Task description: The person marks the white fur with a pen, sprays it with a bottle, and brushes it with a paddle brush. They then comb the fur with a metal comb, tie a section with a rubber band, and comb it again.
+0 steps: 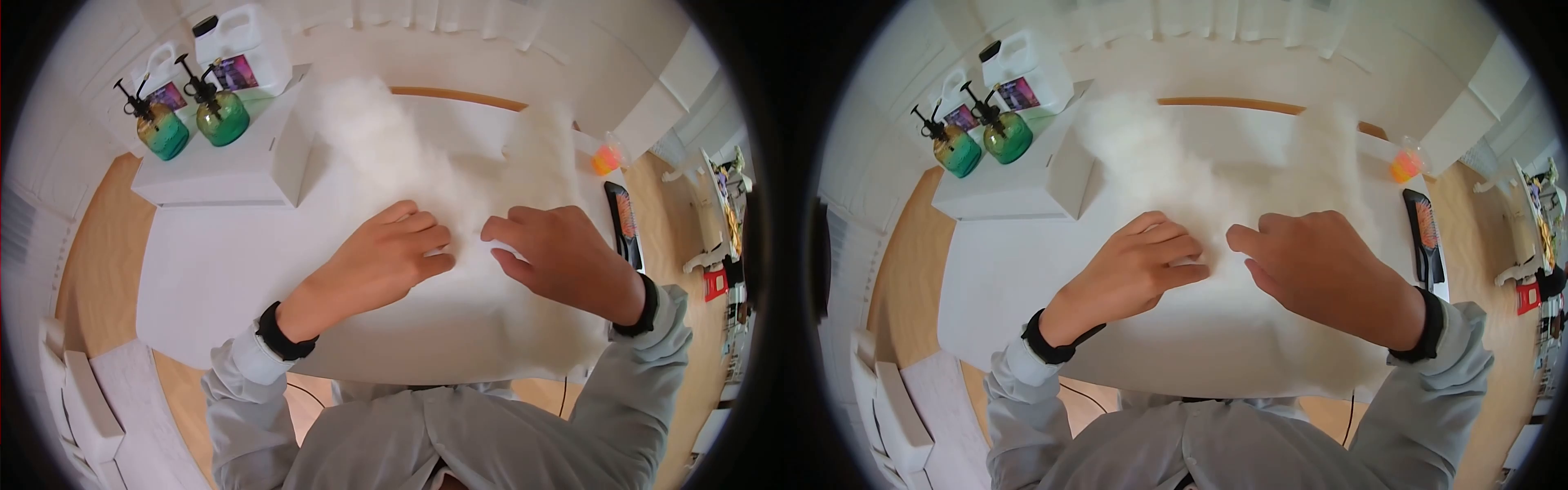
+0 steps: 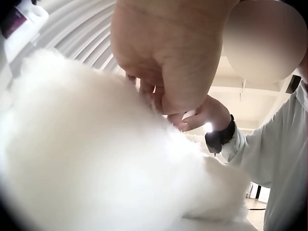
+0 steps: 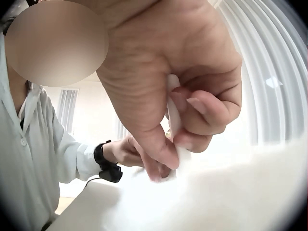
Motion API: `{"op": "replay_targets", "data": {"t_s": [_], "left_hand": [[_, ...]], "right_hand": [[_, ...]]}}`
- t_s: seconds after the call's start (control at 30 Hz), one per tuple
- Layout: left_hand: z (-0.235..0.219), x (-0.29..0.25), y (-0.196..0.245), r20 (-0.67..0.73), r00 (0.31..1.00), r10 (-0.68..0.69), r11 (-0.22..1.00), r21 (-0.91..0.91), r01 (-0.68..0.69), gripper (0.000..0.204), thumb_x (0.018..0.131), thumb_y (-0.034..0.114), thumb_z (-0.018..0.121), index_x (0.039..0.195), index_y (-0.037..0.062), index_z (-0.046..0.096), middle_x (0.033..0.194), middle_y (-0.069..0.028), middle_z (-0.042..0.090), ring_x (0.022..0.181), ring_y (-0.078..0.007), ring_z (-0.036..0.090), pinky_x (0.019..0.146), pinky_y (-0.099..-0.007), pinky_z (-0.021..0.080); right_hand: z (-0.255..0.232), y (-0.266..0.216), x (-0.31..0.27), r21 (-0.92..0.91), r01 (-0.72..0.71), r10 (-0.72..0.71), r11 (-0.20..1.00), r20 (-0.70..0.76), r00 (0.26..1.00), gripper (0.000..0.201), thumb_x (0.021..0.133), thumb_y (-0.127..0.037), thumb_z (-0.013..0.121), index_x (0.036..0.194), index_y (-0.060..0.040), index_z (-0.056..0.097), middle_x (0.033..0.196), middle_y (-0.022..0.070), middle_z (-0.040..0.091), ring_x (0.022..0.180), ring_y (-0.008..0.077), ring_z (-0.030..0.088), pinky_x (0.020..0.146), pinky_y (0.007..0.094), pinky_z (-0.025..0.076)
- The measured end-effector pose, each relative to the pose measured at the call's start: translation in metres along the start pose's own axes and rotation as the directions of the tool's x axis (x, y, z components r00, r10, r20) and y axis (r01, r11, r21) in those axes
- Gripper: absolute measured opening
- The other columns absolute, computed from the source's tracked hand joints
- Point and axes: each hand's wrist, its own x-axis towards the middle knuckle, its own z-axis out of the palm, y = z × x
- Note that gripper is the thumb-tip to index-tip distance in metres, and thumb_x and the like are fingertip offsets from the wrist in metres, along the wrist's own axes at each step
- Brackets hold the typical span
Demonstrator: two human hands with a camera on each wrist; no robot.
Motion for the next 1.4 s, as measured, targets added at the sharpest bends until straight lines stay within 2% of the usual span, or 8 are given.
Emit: {"op": "replay_targets", "data": {"t_s": [0.33, 0.4, 0.73, 0.83, 0.93, 1.03, 1.2, 1.4], "left_hand": [[-0.001, 0.002, 0.002, -0.039, 0.999, -0.025, 0.999, -0.03, 0.024, 0.035, 0.065, -0.008, 0.064, 0.095, 0.0082, 0.071, 0.083, -0.0018, 0.058, 0.084, -0.02, 0.056, 0.086, -0.0338, 0.041], [-0.006, 0.011, 0.008, 0.064, 0.992, -0.11, 0.993, 0.057, 0.107, 0.037, 0.066, -0.008, 0.063, 0.098, 0.0082, 0.072, 0.077, -0.0016, 0.054, 0.078, -0.0193, 0.053, 0.083, -0.0327, 0.04], [0.001, 0.009, 0.002, 0.049, 0.998, -0.037, 0.997, 0.064, 0.034, 0.041, 0.065, -0.007, 0.065, 0.099, 0.0141, 0.073, 0.074, -0.0008, 0.049, 0.075, -0.0182, 0.05, 0.083, -0.0328, 0.039], [0.002, 0.007, 0.001, 0.025, 0.999, -0.034, 0.999, 0.027, 0.033, 0.041, 0.064, -0.006, 0.065, 0.098, 0.0149, 0.073, 0.073, -0.0007, 0.049, 0.074, -0.0184, 0.05, 0.084, -0.0339, 0.04], [0.002, 0.007, 0.001, 0.002, 1.0, -0.024, 1.0, 0.005, 0.024, 0.041, 0.064, -0.006, 0.065, 0.098, 0.0147, 0.074, 0.074, -0.0004, 0.05, 0.074, -0.0181, 0.05, 0.084, -0.0338, 0.04], [0.0, 0.01, 0.0, 0.03, 0.999, -0.025, 0.999, -0.02, 0.025, 0.042, 0.063, -0.008, 0.065, 0.098, 0.015, 0.074, 0.079, -0.0005, 0.053, 0.074, -0.0179, 0.05, 0.085, -0.0343, 0.04], [-0.002, 0.035, 0.009, -0.157, 0.985, -0.074, 0.996, -0.067, 0.064, 0.042, 0.067, -0.011, 0.061, 0.101, 0.0111, 0.072, 0.102, -0.0025, 0.062, 0.09, -0.0204, 0.058, 0.089, -0.0397, 0.042], [0.007, 0.04, -0.001, -0.001, 1.0, 0.009, 0.999, -0.042, -0.009, 0.038, 0.067, -0.01, 0.062, 0.099, 0.0082, 0.071, 0.101, -0.0046, 0.063, 0.094, -0.0251, 0.059, 0.088, -0.0408, 0.044]], "right_hand": [[0.008, 0.017, -0.006, -0.03, -0.026, 0.027, 0.999, 0.033, 0.999, 0.009, 0.083, -0.006, 0.062, 0.082, -0.0059, 0.053, 0.061, 0.0058, 0.05, 0.051, 0.0231, 0.053, 0.045, 0.0353, 0.04], [0.009, 0.018, -0.007, -0.012, -0.019, 0.02, 1.0, 0.024, 1.0, 0.01, 0.083, -0.008, 0.063, 0.083, -0.0062, 0.053, 0.061, 0.006, 0.051, 0.051, 0.0232, 0.053, 0.046, 0.0353, 0.04], [0.008, 0.019, -0.011, -0.045, -0.048, 0.051, 0.998, 0.054, 0.997, 0.011, 0.084, -0.011, 0.063, 0.085, -0.0061, 0.054, 0.062, 0.007, 0.053, 0.052, 0.0238, 0.056, 0.046, 0.0352, 0.041], [0.0, 0.021, -0.009, 0.001, -0.055, 0.054, 0.998, 0.086, 0.995, 0.011, 0.083, -0.011, 0.063, 0.087, -0.0049, 0.054, 0.063, 0.0089, 0.056, 0.054, 0.0263, 0.057, 0.048, 0.0372, 0.043], [-0.015, 0.026, -0.008, 0.291, -0.056, 0.059, 0.955, -0.002, 0.998, 0.011, 0.082, -0.01, 0.062, 0.087, -0.0031, 0.055, 0.063, 0.0108, 0.058, 0.057, 0.0292, 0.058, 0.052, 0.0397, 0.044], [-0.02, 0.03, -0.007, 0.185, -0.126, 0.129, 0.975, -0.001, 0.992, 0.01, 0.081, -0.009, 0.061, 0.085, -0.0013, 0.056, 0.06, 0.0116, 0.058, 0.058, 0.0307, 0.058, 0.055, 0.0408, 0.044], [-0.008, 0.035, -0.012, 0.095, -0.106, 0.108, 0.99, -0.024, 0.994, 0.011, 0.081, -0.009, 0.062, 0.084, -0.0015, 0.055, 0.058, 0.0118, 0.055, 0.055, 0.0305, 0.056, 0.052, 0.0404, 0.043], [-0.008, 0.036, -0.016, 0.014, -0.076, 0.076, 0.997, -0.008, 0.997, 0.01, 0.083, -0.01, 0.061, 0.087, -0.0037, 0.055, 0.058, 0.0095, 0.053, 0.052, 0.027, 0.056, 0.048, 0.038, 0.042]]}}
